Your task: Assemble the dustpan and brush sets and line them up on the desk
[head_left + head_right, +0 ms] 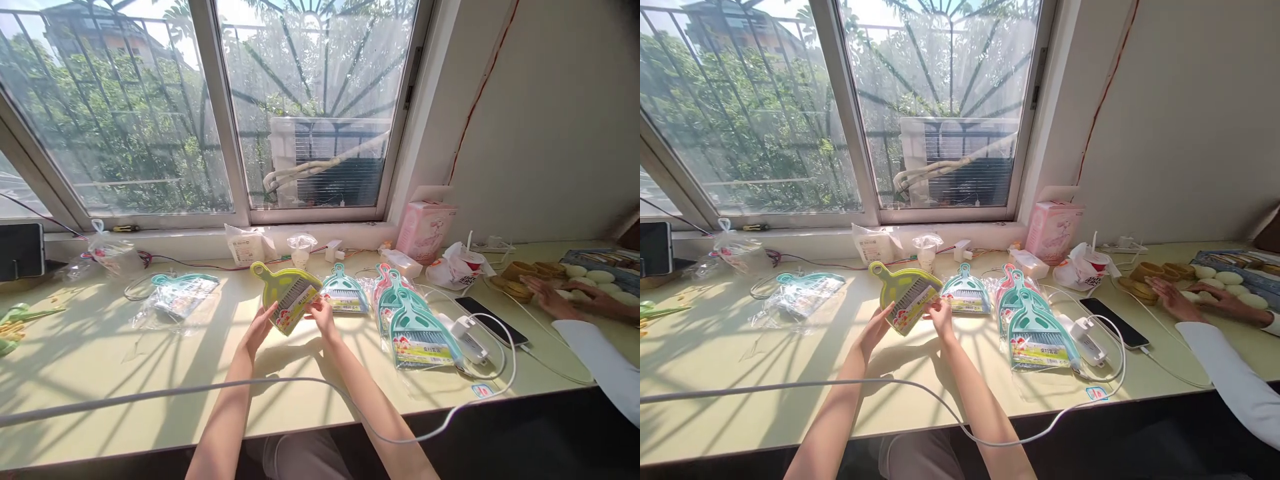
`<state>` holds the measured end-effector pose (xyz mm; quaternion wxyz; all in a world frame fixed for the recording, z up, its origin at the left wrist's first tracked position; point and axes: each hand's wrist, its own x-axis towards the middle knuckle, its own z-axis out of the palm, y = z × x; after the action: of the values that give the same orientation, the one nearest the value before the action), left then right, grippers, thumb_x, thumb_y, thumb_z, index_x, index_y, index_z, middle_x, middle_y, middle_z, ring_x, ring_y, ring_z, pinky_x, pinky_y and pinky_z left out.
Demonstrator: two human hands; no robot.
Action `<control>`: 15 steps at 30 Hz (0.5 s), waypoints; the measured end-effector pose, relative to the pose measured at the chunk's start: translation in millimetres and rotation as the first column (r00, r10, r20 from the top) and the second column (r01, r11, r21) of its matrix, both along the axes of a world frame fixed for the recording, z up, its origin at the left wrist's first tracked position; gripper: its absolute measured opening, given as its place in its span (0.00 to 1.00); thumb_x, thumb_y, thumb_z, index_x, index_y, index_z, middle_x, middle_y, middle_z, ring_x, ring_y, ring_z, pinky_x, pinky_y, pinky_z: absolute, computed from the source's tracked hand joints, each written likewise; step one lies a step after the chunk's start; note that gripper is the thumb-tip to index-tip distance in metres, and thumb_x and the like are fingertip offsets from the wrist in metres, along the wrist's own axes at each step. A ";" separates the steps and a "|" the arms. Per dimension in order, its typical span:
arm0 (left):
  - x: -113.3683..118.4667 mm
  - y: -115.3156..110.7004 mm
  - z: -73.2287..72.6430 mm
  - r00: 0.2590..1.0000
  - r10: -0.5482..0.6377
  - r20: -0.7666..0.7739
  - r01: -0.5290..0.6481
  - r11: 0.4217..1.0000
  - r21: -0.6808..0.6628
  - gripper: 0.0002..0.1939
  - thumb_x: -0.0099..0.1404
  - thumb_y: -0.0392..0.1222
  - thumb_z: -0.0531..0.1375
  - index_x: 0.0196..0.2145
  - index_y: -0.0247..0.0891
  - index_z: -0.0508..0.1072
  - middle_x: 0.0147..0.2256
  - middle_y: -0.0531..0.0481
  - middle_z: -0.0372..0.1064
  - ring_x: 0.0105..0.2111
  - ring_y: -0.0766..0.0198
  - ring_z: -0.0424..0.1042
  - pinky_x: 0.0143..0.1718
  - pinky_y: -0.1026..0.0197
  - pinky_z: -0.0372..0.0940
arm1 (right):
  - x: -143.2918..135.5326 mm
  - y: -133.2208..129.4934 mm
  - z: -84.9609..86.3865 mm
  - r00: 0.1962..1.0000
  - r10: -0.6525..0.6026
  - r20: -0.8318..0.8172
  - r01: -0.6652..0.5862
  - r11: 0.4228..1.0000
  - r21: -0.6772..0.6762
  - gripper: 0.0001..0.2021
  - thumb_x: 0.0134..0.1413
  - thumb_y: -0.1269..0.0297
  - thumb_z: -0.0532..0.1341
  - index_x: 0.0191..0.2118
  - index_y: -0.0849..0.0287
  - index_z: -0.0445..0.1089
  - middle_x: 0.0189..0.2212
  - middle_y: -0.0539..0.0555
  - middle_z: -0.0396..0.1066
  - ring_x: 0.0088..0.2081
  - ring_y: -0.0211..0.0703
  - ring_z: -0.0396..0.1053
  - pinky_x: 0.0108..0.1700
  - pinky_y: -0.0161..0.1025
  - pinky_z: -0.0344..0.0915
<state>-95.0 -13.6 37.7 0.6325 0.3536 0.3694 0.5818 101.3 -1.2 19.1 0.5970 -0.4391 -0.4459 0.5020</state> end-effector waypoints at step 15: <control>-24.7 9.5 -3.2 0.500 0.860 -0.107 -0.785 0.502 0.364 0.28 0.76 0.54 0.62 0.68 0.42 0.76 0.63 0.37 0.80 0.69 0.43 0.75 0.76 0.41 0.64 | -6.0 -18.6 1.8 0.446 0.056 0.893 -0.065 0.997 -0.030 0.07 0.66 0.75 0.71 0.40 0.56 0.85 0.40 0.53 0.85 0.42 0.44 0.82 0.43 0.34 0.66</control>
<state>-119.7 -4.1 34.5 0.1625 0.2907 0.4948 0.8026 95.4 -19.8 20.9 0.2578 -0.6185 -0.7103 0.2155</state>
